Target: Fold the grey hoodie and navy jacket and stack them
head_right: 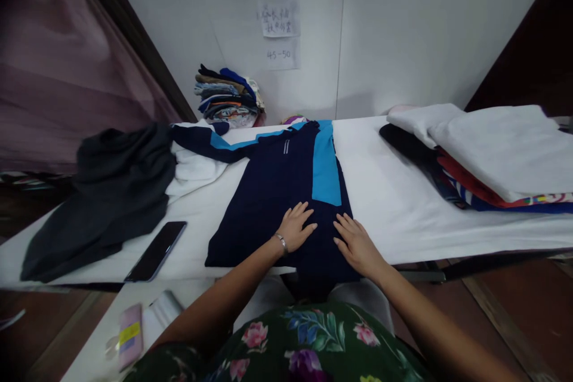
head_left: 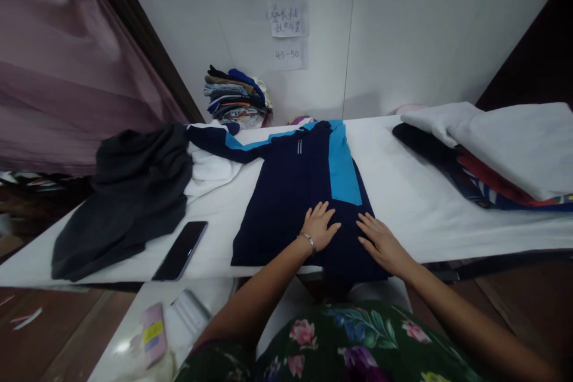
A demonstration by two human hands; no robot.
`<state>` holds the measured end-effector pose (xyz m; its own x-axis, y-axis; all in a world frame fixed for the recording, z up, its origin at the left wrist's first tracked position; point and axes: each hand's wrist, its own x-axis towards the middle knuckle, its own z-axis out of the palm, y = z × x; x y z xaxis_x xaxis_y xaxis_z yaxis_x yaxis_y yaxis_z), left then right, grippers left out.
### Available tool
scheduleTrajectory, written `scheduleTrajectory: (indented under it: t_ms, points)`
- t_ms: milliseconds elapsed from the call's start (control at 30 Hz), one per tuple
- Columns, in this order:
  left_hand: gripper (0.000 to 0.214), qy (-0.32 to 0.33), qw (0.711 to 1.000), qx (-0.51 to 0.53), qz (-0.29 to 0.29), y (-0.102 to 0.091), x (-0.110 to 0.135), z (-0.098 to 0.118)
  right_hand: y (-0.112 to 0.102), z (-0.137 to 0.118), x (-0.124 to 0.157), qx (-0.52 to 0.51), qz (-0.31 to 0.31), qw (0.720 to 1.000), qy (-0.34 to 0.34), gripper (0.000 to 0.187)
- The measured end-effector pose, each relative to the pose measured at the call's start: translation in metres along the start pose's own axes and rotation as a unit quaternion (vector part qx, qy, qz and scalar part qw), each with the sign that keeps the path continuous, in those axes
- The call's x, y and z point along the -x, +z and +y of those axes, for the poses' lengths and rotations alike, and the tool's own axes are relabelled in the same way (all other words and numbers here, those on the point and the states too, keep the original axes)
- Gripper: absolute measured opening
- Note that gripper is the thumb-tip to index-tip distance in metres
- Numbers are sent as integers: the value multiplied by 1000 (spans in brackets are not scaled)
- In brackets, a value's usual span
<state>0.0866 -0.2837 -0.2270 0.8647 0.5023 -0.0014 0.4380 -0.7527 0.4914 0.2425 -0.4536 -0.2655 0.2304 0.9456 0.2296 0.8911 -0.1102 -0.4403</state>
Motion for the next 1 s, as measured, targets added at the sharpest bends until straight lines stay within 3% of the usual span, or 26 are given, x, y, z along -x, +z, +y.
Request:
scheduleTrajectory:
  t_ms: [167,233,400,600,700,800,933,1000]
  points:
    - [32,48,981,117,149,11,49,1,-6,-8,9,-24,14,999,-23,51]
    - [31,79,973,125,179,18,66,-1,-10,-13,12,-25,-7,998,-58,55]
    - [48,102,984,62,136,25,83,-4,-12,-16,11,-4,-54,993,-106,55]
    - [20,69,990,22,117,10,68,5,-6,-15,2,-16,-6,993,-116,30]
    - [25,73,990,25,121,4,67,8,-8,-16,3,-39,1,992,-121,28]
    - [22,73,989,42,125,5,75,8,-10,-17,6,-53,-30,991,-119,29]
    - [68,124,988,23,85,14,85,5,-7,-13,6,-60,-39,992,-105,29]
    - [77,140,989,-5,44,19,88,2,-3,-11,6,-69,-30,992,-99,29]
